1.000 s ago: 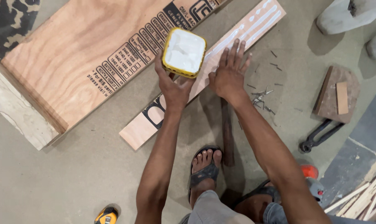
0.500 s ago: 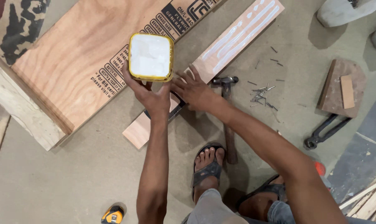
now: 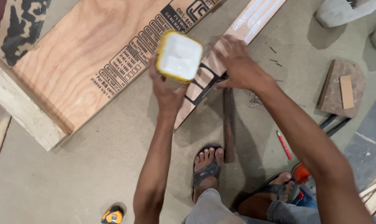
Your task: The person hammers nails into a thin wooden strip, applies white adhesive to the strip and a larger plywood board, then joins the pieces and hammers the nails to secure the assembly.
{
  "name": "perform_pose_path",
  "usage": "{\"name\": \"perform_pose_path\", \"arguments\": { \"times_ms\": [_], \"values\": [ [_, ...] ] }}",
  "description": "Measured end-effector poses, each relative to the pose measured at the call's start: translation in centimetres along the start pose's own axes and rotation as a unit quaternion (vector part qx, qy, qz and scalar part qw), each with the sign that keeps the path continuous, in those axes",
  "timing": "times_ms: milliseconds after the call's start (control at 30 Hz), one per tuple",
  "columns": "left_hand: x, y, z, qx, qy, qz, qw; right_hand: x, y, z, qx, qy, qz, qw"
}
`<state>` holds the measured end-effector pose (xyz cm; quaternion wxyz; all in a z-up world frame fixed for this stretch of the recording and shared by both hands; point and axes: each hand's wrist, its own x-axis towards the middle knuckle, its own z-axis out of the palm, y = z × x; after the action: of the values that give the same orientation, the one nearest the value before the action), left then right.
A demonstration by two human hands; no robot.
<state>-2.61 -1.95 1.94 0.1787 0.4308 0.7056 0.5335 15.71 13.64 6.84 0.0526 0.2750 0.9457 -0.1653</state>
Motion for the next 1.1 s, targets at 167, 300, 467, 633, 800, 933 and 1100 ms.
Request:
{"name": "perform_pose_path", "arguments": {
  "times_ms": [167, 300, 467, 633, 800, 933, 1100],
  "values": [
    [0.7, -0.1, 1.4, 0.02, -0.068, 0.184, 0.98, -4.9, -3.7, -2.2, 0.14, -0.024, 0.163, 0.976],
    [1.2, 0.4, 1.8, 0.052, -0.135, 0.263, 0.954, -3.5, -5.3, -1.8, 0.02, -0.1, 0.123, 0.987],
    [0.6, 0.8, 1.5, 0.064, -0.147, 0.266, 0.95, -2.6, -5.3, -1.8, 0.039, -0.014, 0.039, 0.998],
    [-0.2, 0.3, 2.8, 0.013, -0.067, 0.186, 0.98, -4.7, -2.7, -1.5, 0.489, -0.049, 0.139, 0.86],
    [0.1, -0.6, 5.4, 0.008, -0.034, 0.077, 0.996, -5.9, -0.4, 1.6, 0.72, -0.005, 0.158, 0.676],
    [0.6, -1.8, 5.5, 0.029, -0.01, 0.043, 0.999, -5.8, 2.0, 6.1, 0.679, 0.061, 0.166, 0.712],
    [0.3, -2.0, 3.8, -0.037, 0.003, -0.02, 0.999, -1.1, 7.0, 11.0, 0.333, 0.28, 0.192, 0.88]
  ]
}}
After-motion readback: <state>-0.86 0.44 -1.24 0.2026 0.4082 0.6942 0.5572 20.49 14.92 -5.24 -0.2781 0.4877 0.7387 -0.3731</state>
